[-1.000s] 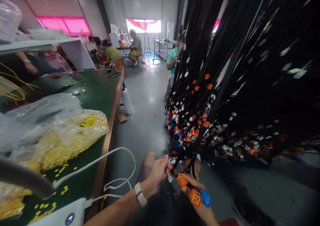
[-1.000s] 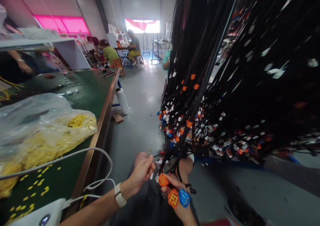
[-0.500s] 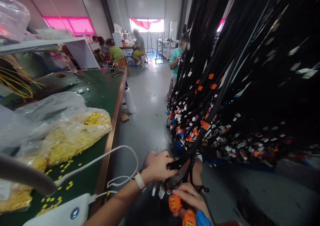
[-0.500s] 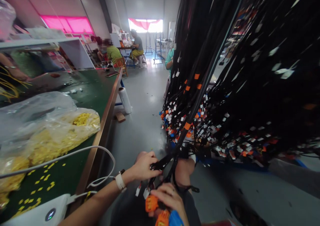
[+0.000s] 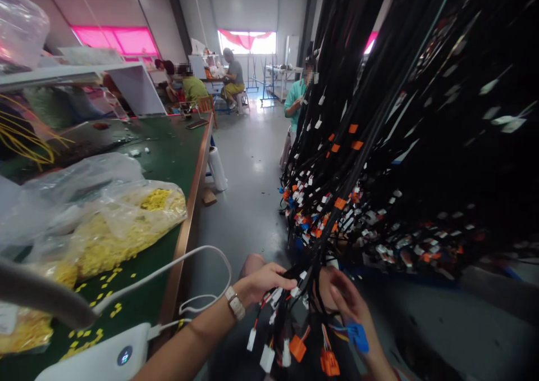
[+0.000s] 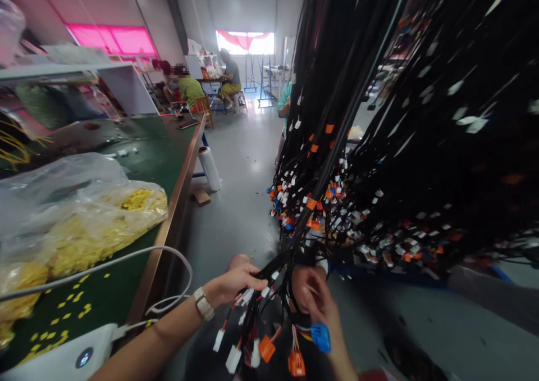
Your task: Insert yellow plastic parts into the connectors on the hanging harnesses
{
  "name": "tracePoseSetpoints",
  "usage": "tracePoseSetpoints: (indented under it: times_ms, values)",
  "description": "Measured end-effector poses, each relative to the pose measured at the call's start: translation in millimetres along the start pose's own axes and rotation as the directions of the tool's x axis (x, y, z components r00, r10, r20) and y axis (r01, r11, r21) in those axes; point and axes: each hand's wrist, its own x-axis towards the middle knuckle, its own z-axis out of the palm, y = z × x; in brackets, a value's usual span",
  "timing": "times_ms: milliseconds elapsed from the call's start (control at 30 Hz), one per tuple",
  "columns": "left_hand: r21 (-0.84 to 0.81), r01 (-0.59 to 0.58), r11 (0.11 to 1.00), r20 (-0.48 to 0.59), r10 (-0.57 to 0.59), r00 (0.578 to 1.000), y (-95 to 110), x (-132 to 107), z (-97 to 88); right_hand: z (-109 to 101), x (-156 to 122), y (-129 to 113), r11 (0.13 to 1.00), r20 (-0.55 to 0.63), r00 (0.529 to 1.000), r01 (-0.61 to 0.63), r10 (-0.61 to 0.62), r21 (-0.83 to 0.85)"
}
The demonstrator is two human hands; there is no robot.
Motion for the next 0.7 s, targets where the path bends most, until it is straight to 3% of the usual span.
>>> tracePoseSetpoints:
  times_ms: [67,133,200,267,467,600,700]
  values:
    - [-0.030,0.020,0.999,0.021,-0.019,1.000,-0.9,0.8,-0.9,13.6,10.6,-18.2,0.988,0.088,0.996,0.020,-0.033,0.150]
    - [-0.044,0.034,0.998,0.040,-0.032,0.999,-2.0,0.6,-1.4,27.3,18.1,-33.8,0.978,0.254,0.967,-0.028,-0.026,0.208]
    - [-0.055,0.037,0.998,0.048,-0.035,0.998,-3.0,-0.2,-1.6,38.0,21.2,-44.6,0.970,0.434,0.901,-0.110,0.004,0.219]
    - [-0.065,0.020,0.998,0.038,-0.017,0.999,-3.1,-1.1,-1.1,44.9,20.8,-50.4,0.960,0.513,0.857,-0.177,0.042,0.217]
    - [0.026,-0.182,0.983,-0.106,0.184,0.977,1.9,-0.8,4.1,43.1,21.4,-55.8,0.953,0.353,0.913,-0.268,0.204,0.143]
    - [0.091,-0.293,0.952,-0.174,0.305,0.936,3.3,0.6,6.8,25.4,36.1,-62.0,0.887,0.354,0.863,-0.434,0.361,0.154]
    - [0.178,-0.309,0.934,-0.233,0.345,0.909,3.1,1.8,5.2,10.8,52.1,-69.0,0.807,0.369,0.811,-0.550,0.453,0.217]
